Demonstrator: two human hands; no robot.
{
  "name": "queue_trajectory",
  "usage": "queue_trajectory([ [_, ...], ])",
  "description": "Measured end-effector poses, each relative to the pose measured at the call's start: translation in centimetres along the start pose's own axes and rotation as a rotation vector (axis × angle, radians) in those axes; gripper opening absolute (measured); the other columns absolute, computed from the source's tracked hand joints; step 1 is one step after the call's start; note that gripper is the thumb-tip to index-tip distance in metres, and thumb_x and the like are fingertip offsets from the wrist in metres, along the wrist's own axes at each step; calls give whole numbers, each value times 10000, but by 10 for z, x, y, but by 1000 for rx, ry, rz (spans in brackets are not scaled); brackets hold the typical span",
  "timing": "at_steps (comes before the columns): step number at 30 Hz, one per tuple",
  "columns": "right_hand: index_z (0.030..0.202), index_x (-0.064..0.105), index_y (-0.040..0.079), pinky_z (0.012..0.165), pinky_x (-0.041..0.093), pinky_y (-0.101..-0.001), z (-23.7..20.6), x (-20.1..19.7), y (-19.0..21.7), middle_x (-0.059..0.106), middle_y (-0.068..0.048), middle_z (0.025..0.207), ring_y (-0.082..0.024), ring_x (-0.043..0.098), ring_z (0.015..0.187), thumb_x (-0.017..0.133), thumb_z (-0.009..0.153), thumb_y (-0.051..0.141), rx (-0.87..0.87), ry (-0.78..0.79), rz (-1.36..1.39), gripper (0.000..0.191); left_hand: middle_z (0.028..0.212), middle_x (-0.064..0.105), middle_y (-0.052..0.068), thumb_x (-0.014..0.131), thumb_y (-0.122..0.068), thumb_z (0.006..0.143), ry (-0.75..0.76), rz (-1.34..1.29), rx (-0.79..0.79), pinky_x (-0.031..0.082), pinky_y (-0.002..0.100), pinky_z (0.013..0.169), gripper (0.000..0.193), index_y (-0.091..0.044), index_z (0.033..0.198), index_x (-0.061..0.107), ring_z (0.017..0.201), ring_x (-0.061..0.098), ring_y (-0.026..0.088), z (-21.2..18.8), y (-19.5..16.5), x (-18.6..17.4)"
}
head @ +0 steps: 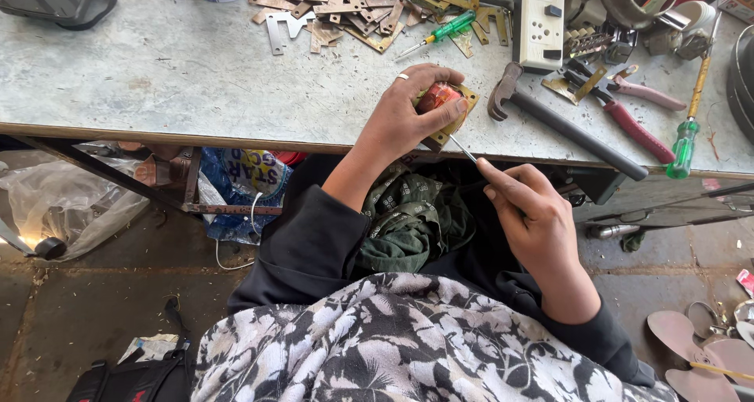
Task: The person uses a hammer and a screwdriver to disassemble a transformer, prying metal plates from the core and adjusting the component on a cluttered workbench.
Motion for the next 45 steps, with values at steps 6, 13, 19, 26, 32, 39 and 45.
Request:
queue_trajectory([
  [6,1333,704,156,727,543,-311,0,-5,1,686,-85,989,-193,709,812,667,962,25,7,-31,-38,395,1195,692,85,731,-537,885,26,13,40,598,327,955,538,-83,1173,737,1105,702,198,-1,-6,7],
  [13,1320,709,182,691,533,-325,-7,-5,2,692,-74,976,-208,700,771,680,927,54,57,42,-94,414,1253,636,125,678,-571,897,-26,63,-44,572,373,993,581,-82,1208,724,1168,665,238,-3,2,10],
  [19,1310,713,186,669,525,-373,-2,-17,4,685,-75,942,-247,693,762,661,941,95,69,62,-209,384,1483,386,244,770,-488,871,-4,119,-10,454,426,1137,804,-36,1472,483,1383,462,376,-9,4,22],
  [26,1299,720,204,629,521,-430,8,-31,17,654,-100,887,-318,674,692,646,917,144,85,142,-351,394,1486,437,188,969,-386,672,166,108,50,412,441,1176,1109,-79,1556,373,1418,463,366,-6,3,13],
  [32,1234,743,195,625,535,-449,17,-33,25,646,-104,864,-336,672,677,636,943,184,31,196,-593,310,1318,524,173,990,-382,603,18,331,71,527,424,1009,1008,-92,1425,484,1222,589,360,-14,-17,14],
  [39,1285,721,173,585,533,-426,8,-19,10,636,-102,887,-310,673,656,628,960,180,14,119,-569,338,1262,553,140,974,-437,647,-40,338,108,562,399,990,900,-53,1334,536,1167,633,311,-13,-22,8],
  [45,1327,702,166,627,536,-429,9,-4,-1,652,-94,950,-312,675,708,634,946,137,2,-33,-389,388,1267,578,144,974,-440,616,-47,328,14,536,410,985,905,-43,1321,570,1168,621,316,-12,-19,5],
])
Point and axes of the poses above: each hand's wrist, its own z-axis towards the middle knuckle, its own x-axis out of the palm, y = z × x, the point moved 8 cm from there along z, towards the middle knuckle
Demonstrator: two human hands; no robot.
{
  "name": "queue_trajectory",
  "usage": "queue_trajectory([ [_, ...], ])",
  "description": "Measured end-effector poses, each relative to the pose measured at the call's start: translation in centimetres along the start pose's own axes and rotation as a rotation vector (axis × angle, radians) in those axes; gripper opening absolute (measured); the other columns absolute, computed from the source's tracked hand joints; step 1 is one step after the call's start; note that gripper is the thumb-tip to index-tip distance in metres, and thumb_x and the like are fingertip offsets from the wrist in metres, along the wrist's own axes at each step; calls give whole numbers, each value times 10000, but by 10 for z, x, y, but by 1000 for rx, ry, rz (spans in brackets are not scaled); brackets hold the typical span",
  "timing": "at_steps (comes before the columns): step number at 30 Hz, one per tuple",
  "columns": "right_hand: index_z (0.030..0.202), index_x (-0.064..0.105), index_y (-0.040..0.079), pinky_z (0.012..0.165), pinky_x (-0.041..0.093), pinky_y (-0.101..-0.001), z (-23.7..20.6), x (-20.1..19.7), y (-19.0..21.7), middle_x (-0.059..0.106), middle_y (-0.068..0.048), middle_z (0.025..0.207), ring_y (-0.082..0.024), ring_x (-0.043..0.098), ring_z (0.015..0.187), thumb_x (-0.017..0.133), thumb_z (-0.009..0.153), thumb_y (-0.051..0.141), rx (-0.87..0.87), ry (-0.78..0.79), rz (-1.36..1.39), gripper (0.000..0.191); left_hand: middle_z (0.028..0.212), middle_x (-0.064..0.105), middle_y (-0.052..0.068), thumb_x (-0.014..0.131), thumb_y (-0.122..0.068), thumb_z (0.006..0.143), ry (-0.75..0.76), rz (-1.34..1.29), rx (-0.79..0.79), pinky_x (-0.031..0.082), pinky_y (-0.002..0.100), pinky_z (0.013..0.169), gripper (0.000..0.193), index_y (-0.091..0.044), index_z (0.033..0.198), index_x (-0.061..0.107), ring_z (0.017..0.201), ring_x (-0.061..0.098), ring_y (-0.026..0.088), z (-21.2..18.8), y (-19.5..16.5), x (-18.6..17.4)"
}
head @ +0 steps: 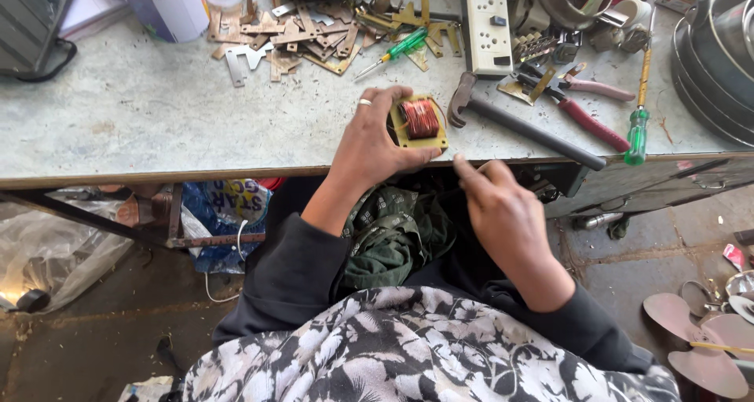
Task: The person uses a hammer and a screwdriver to disassemble a transformer, prying metal plates from the core and adjusting the component on a cluttered workbench.
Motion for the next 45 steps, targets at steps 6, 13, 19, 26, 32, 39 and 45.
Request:
queue_trajectory([
  [6,1296,717,199,637,524,-424,-11,-19,-13,651,-79,908,-302,669,730,661,935,158,48,52,-4,367,1249,581,129,983,-403,615,27,-42,34,515,391,1014,898,-32,1317,565,1191,607,307,-2,-7,0],
  [13,1282,730,205,620,513,-426,-8,-32,-13,644,-80,893,-304,662,714,671,920,155,29,103,-5,370,1270,540,120,979,-358,608,38,-72,37,539,379,1011,907,-41,1344,553,1173,632,290,-2,-8,4],
  [19,1278,725,194,623,515,-429,0,-39,-2,634,-87,889,-308,658,701,658,928,169,-12,116,-34,357,1270,536,118,990,-356,606,39,-37,49,528,388,1003,909,-68,1348,550,1179,618,295,-3,-11,3],
  [26,1260,709,183,568,535,-416,6,-37,2,624,-86,850,-292,679,679,602,912,142,6,250,-216,366,1249,540,132,986,-319,618,-1,-24,143,520,414,997,891,-65,1351,550,1170,597,332,-6,-22,4],
  [32,1259,706,144,613,534,-443,8,-29,1,623,-110,888,-325,674,714,611,914,135,1,182,-146,358,1245,553,137,978,-370,623,-26,-9,64,552,415,929,878,-62,1325,552,1108,646,318,-2,-15,4],
  [39,1305,697,177,627,522,-458,5,-10,-7,621,-129,892,-350,666,704,631,945,166,76,51,-17,366,1243,559,139,973,-433,596,-51,23,-60,563,411,901,889,-68,1291,555,1089,654,313,3,-2,1],
  [45,1322,684,150,659,531,-443,9,-6,-20,645,-116,921,-340,677,757,635,959,162,71,-47,78,366,1259,554,165,955,-448,641,-51,2,24,527,435,959,885,-62,1320,537,1136,623,350,2,-8,1],
])
Point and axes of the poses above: each hand's wrist, its own z-axis towards the middle knuckle, its own x-axis out of the palm, y = z × x, the point moved 8 cm from there along z, towards the middle knuckle
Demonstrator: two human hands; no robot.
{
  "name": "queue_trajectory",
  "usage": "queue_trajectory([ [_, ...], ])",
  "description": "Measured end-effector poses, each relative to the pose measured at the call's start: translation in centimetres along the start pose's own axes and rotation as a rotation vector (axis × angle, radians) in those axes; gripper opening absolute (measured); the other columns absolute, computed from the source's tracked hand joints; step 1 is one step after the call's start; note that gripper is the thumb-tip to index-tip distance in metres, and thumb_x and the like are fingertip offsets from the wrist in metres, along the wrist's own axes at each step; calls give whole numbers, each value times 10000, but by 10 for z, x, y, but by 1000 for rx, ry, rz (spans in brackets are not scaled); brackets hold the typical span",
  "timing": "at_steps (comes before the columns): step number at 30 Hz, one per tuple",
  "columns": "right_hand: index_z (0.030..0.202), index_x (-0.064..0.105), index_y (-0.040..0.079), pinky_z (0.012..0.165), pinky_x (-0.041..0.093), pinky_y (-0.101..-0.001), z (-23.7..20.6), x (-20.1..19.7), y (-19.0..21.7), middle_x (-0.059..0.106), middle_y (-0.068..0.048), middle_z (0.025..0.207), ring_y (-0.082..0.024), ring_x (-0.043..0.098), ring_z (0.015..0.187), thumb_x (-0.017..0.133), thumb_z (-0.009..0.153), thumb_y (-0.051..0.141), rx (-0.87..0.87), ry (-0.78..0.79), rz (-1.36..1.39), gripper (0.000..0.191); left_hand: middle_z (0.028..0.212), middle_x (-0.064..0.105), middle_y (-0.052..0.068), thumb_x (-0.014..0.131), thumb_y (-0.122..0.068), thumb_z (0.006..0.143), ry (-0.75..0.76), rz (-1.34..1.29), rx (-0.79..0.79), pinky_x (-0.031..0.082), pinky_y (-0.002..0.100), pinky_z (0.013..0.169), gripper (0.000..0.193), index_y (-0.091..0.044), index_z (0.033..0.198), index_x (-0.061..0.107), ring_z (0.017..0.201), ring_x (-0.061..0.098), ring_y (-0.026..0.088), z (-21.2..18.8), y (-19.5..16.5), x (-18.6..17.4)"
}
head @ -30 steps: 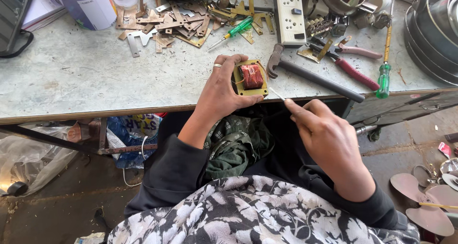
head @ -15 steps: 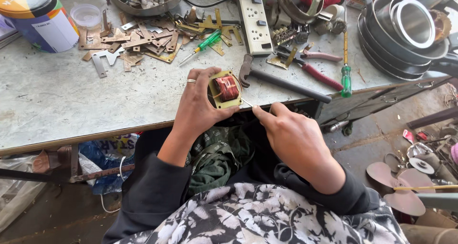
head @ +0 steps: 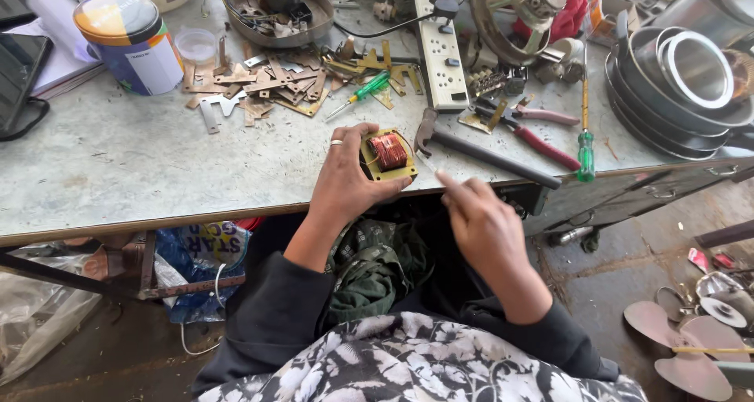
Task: The person uses a hammer and a screwdriver to disassemble a transformer, prying metal plates from the core and adjusting the component on a cluttered workbench.
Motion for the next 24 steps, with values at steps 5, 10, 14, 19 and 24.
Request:
queue_trajectory([
  [5,1258,691,124,748,522,-431,48,-6,-17,687,-82,1024,-326,667,948,652,943,163,-199,-88,-36,320,1237,586,167,919,-405,660,55,-38,-22,496,442,975,846,-57,1334,545,1147,607,363,0,-2,1],
  [10,1043,747,186,946,412,-450,124,56,-37,696,10,932,-232,620,1021,672,896,214,-356,38,-359,167,1267,603,148,906,-380,665,66,7,11,435,455,1021,795,-80,1330,590,1189,569,352,2,-12,-3],
  [14,993,747,193,955,411,-450,164,86,-27,691,-20,1032,-223,615,1057,675,861,202,-397,-23,-481,151,1316,574,158,870,-344,739,-22,20,45,421,458,1058,625,-94,1270,657,1264,527,359,-1,-18,-9],
  [19,1103,734,155,940,460,-443,158,90,-10,660,-74,1082,-271,613,1097,702,900,263,-344,49,-125,233,1323,583,118,838,-314,757,3,20,15,429,447,1075,552,-121,1254,694,1288,512,340,-4,-14,-7],
  [24,1327,678,180,1024,509,-397,100,70,-35,639,-111,1292,-290,619,1213,678,961,215,-104,143,410,368,1433,572,108,825,-296,790,37,-4,28,404,456,1102,546,-129,1289,681,1341,490,324,-5,-8,-7],
])
Point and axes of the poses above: each hand's wrist, its own z-axis towards the middle knuckle, its own x-axis out of the palm, y = z × x, the point moved 8 cm from there along z, towards the middle knuckle
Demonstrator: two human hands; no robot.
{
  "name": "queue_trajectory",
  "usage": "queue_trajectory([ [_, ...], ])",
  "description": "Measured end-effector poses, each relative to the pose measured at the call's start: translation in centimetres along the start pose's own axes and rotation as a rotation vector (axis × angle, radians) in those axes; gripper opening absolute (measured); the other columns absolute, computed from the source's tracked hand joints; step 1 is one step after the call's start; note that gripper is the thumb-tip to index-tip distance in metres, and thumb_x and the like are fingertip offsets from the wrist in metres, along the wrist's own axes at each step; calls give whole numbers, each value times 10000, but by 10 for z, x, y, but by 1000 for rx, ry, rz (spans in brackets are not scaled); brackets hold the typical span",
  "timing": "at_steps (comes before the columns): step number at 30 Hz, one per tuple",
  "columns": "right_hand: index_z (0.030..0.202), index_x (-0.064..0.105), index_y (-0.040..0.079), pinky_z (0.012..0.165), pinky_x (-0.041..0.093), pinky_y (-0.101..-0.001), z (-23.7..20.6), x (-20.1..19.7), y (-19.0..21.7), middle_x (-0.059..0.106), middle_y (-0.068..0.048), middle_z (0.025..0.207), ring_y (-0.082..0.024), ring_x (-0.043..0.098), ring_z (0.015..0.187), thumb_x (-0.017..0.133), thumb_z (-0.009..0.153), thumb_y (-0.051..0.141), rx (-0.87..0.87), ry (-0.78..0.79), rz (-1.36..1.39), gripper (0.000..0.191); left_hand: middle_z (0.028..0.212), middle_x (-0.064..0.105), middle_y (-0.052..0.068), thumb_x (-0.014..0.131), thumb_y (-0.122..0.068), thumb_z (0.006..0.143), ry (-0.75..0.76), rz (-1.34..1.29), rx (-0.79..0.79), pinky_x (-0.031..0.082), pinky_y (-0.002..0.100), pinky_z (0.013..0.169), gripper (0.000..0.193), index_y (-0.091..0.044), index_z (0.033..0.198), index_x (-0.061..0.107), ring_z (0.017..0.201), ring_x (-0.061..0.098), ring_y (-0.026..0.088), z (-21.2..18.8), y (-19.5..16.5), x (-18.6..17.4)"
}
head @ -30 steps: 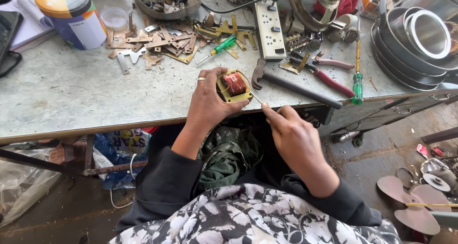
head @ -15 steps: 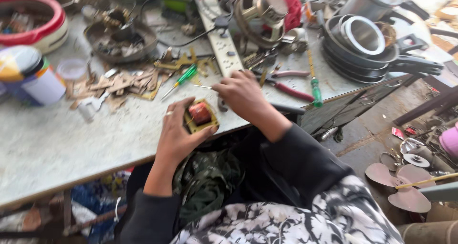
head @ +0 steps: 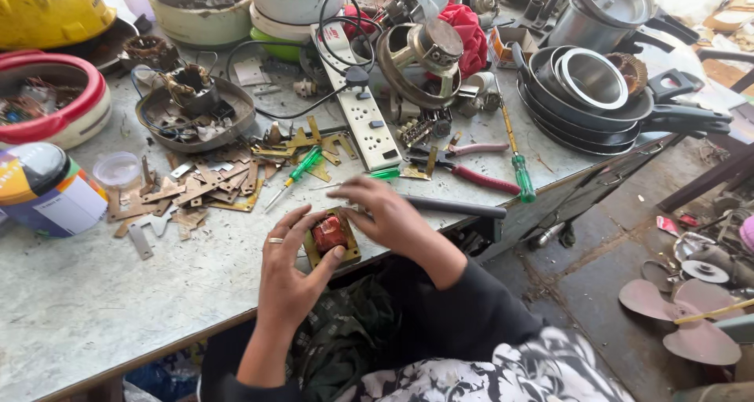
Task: The person uses a hammer and a screwdriver to disassemble a transformer, prying metal plates from the core and adjusting the component on a cluttered workbench.
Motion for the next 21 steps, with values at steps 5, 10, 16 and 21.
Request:
queue_trajectory([
  [5,1521,491,100,1161,405,-450,-33,-2,11,487,-183,1523,-371,482,1429,811,842,254,-138,153,266,767,1535,495,146,750,-273,875,18,-154,7,422,433,1106,490,-104,1318,626,1386,496,306,-2,6,1],
  [10,1532,465,89,1132,421,-432,-35,2,22,497,-169,1503,-368,488,1396,881,712,371,-118,90,77,963,1407,579,153,742,-209,945,-192,5,129,427,416,1128,281,-90,1195,694,1329,540,324,-9,-3,-5],
  [16,1398,622,67,1075,468,-419,-28,-2,25,634,-137,1323,-339,606,1268,879,689,453,-38,-62,29,848,1301,689,52,654,-45,912,-148,110,281,427,403,1147,268,-121,1158,728,1303,597,255,-14,-28,-5],
  [21,1281,660,-12,1018,461,-448,-21,-10,38,645,-190,1178,-381,610,1162,865,630,541,-39,-156,-131,878,1298,571,216,762,-97,658,69,55,292,397,471,1049,576,-9,1220,669,1266,472,408,-4,-36,-7],
])
Point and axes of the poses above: each hand's wrist, its own z-axis towards the middle knuckle, its own x-axis out of the palm, y = z × x, the point moved 8 cm from there along z, towards the middle knuckle
